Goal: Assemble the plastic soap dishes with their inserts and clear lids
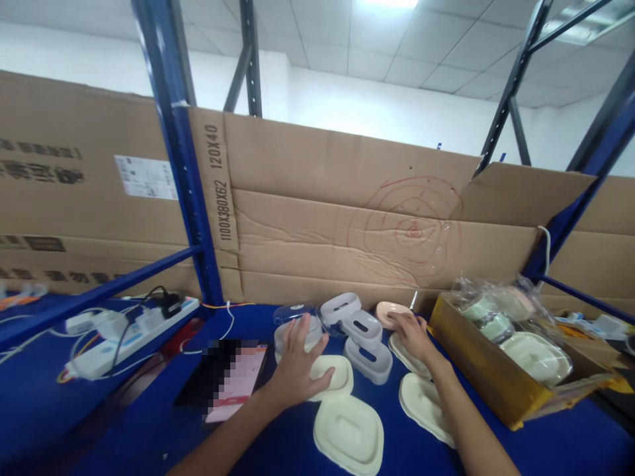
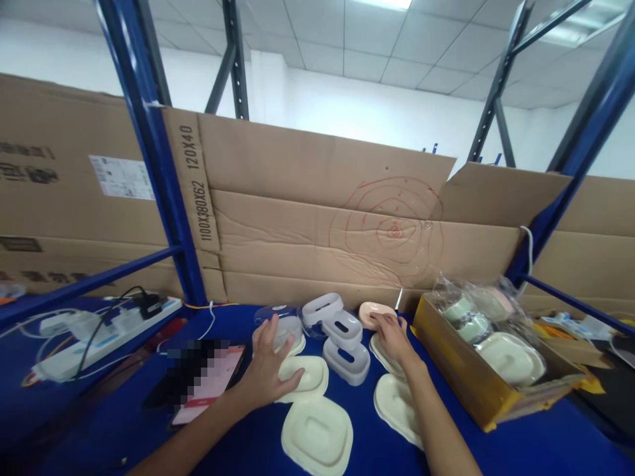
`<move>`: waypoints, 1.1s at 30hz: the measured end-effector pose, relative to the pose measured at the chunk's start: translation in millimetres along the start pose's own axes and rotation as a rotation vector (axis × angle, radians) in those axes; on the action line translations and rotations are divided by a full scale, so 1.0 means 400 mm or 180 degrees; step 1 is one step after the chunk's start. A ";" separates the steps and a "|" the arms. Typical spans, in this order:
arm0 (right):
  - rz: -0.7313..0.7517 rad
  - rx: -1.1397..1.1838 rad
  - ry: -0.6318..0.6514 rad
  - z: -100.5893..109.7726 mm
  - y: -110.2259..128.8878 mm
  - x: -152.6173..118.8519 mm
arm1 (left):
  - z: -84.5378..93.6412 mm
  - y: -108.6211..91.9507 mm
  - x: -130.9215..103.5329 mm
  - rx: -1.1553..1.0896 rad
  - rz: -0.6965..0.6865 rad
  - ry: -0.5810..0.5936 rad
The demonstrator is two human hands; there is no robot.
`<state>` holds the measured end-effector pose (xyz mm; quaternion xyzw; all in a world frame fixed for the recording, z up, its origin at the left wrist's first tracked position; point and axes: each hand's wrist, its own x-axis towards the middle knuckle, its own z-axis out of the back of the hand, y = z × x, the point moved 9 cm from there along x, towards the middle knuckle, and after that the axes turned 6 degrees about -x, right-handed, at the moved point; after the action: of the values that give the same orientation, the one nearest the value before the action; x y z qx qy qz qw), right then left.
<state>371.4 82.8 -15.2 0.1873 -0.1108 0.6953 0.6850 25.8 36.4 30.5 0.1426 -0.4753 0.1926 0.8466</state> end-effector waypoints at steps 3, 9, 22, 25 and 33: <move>0.0026 -0.0015 -0.0227 0.036 0.018 0.008 | 0.002 -0.017 0.002 0.0040 -0.0135 -0.0090; 0.0277 0.0211 -0.0826 0.149 0.101 0.030 | -0.019 -0.028 -0.003 0.0254 -0.0388 -0.0194; 0.0590 0.4719 -0.0092 0.221 0.491 0.051 | -0.084 -0.061 0.251 -0.0121 -0.0878 0.0285; 0.0171 0.5504 0.0023 0.248 0.529 0.119 | -0.081 -0.067 0.370 -0.0516 -0.0864 0.0587; -0.0415 0.6163 0.0552 0.315 0.476 0.263 | -0.123 -0.014 0.534 -0.1122 -0.0068 0.1210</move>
<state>196.5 119.9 162.0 0.6233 0.5702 0.4576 0.2775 166.3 93.1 188.8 -0.0409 -0.3323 0.1213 0.9344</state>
